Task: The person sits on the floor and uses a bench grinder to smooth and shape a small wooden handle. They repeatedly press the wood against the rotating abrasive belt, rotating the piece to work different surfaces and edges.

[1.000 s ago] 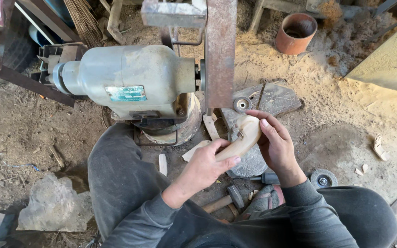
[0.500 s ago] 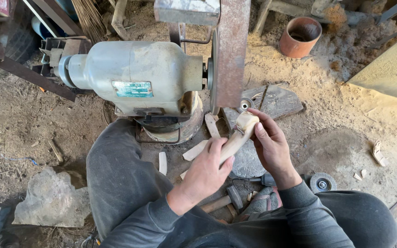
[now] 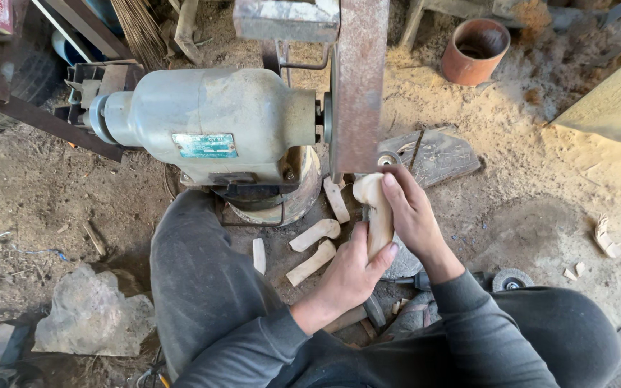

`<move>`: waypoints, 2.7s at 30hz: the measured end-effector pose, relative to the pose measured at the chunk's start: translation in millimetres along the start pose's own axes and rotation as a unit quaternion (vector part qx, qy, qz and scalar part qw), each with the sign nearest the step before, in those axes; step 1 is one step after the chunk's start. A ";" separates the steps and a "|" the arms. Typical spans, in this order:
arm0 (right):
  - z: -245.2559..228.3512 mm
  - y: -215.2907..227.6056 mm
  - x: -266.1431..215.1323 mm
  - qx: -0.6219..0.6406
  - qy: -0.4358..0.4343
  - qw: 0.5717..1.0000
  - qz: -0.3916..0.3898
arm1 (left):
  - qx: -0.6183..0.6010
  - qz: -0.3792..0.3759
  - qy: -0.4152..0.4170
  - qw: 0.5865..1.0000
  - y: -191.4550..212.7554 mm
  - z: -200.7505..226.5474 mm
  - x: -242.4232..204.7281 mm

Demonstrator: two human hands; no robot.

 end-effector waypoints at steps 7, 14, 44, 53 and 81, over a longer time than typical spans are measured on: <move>-4.8 -9.9 46.5 -0.040 0.019 0.999 -0.012 | -0.155 -0.003 0.034 0.987 -6.1 -14.9 29.8; 0.7 -18.3 69.6 0.008 0.008 1.000 -0.026 | -0.182 -0.007 0.053 0.982 11.6 -14.1 38.6; -6.4 -25.1 27.5 -0.090 0.104 0.980 0.142 | -0.174 -0.160 0.133 0.962 58.6 -37.4 27.7; -1.9 -22.6 42.9 -0.183 0.114 0.975 0.058 | -0.170 -0.141 0.111 0.969 41.5 -27.5 21.7; -10.4 -17.3 59.9 -0.060 0.035 0.996 -0.051 | -0.205 -0.132 0.075 0.967 14.1 -3.0 14.3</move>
Point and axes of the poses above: each hand's wrist, its own x-axis towards the middle knuckle, its own y-axis out of the back of the hand, z = x × y, the point moved 10 cm from there along x, towards the middle knuckle, and after that the axes turned 9 degrees about x, right-handed, at the moved point
